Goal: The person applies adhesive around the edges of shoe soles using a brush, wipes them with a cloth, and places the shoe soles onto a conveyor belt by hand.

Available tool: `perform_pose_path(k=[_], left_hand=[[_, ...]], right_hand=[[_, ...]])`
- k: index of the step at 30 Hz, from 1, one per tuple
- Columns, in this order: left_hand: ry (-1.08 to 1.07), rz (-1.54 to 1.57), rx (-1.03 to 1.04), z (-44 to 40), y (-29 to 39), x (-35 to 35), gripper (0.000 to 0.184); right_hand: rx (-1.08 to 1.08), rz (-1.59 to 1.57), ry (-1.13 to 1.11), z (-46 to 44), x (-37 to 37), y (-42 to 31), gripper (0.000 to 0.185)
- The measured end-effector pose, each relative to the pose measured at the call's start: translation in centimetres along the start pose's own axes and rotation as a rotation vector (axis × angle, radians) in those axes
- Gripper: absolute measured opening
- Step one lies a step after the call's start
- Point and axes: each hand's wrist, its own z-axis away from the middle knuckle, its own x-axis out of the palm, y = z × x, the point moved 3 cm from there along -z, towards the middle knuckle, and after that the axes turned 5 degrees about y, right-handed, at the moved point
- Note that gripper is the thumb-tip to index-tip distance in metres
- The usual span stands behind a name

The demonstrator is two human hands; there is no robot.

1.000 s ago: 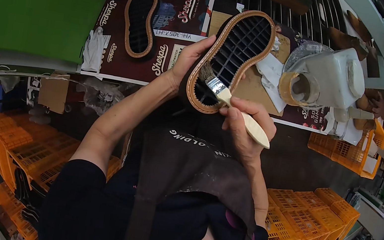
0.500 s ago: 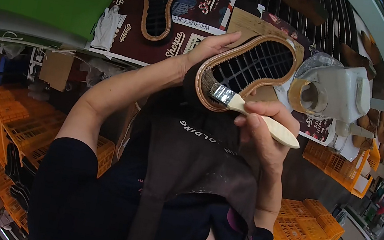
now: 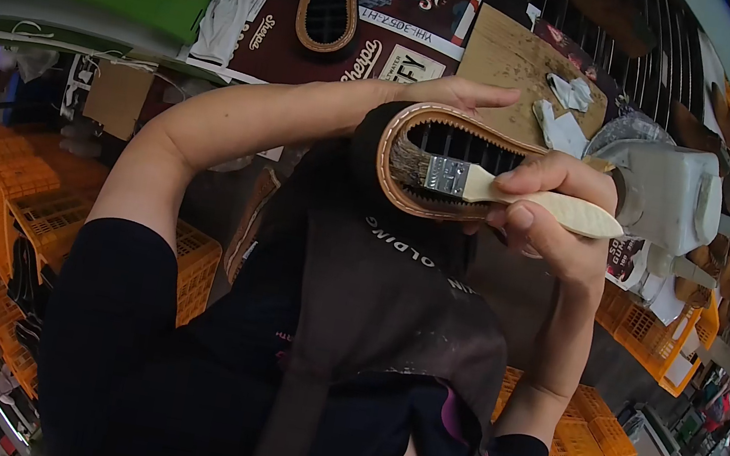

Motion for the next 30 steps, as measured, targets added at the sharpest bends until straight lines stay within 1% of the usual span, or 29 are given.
perform_pose_path(k=[2,3,5,6,8,11,13,14,17,18,21,22,24,25,27,28,30], left_hand=[[0.557,-0.358,0.054,0.1,-0.5,-0.1,0.071],[0.558,-0.353,0.055,0.1,-0.4,0.0,0.071],[0.427,-0.157,0.015,0.2,-0.2,0.3,0.075],[0.428,-0.153,0.016,0.3,0.0,0.2,0.075],[0.397,0.002,-0.019,0.4,0.1,0.2,0.073],[0.412,-0.004,0.008,0.5,0.0,0.2,0.073],[0.429,-0.012,0.033,0.3,0.5,0.2,0.072],[0.438,-0.016,0.045,-0.4,0.5,0.1,0.072],[0.466,-0.030,0.080,0.4,0.7,0.4,0.072],[0.475,-0.034,0.091,0.7,0.4,0.4,0.072],[0.502,-0.050,0.127,0.4,0.5,0.5,0.071],[0.512,-0.056,0.138,0.5,0.4,0.6,0.071],[0.530,-0.069,0.160,1.0,0.5,0.7,0.071],[0.539,-0.074,0.170,1.3,0.5,0.8,0.071],[0.556,-0.084,0.188,0.6,0.2,0.8,0.070],[0.563,-0.090,0.197,1.1,0.2,0.9,0.070],[0.577,-0.102,0.214,1.3,0.0,1.1,0.070]], right_hand=[[-0.009,-0.004,-0.011,-0.5,-0.2,0.1,0.017],[-0.003,0.041,-0.047,-0.7,-0.4,-0.1,0.017],[0.006,0.083,-0.085,-1.1,-0.7,-0.1,0.017],[-0.018,0.111,-0.107,-1.3,-0.7,0.0,0.017],[-0.040,0.138,-0.128,-1.5,-0.8,-0.1,0.017],[0.024,0.117,-0.166,-1.8,-0.9,0.2,0.017],[-0.022,0.176,-0.232,-2.3,-1.3,0.6,0.018],[-0.021,0.172,-0.229,-2.7,-1.6,0.9,0.018],[-0.153,0.182,-0.316,-3.9,-1.8,1.1,0.019],[-0.152,0.178,-0.313,-4.2,-2.1,1.2,0.019],[-0.110,0.204,-0.418,-5.1,-2.7,1.4,0.019],[-0.110,0.200,-0.415,-5.4,-3.0,1.2,0.019],[-0.067,0.275,-0.494,-5.7,-3.4,1.1,0.018],[-0.066,0.271,-0.490,-5.8,-3.7,1.2,0.018],[-0.143,0.262,-0.540,-5.7,-4.0,1.2,0.017],[-0.142,0.259,-0.535,-5.5,-4.1,1.2,0.017],[-0.035,0.232,-0.480,-5.0,-4.3,1.3,0.021]])
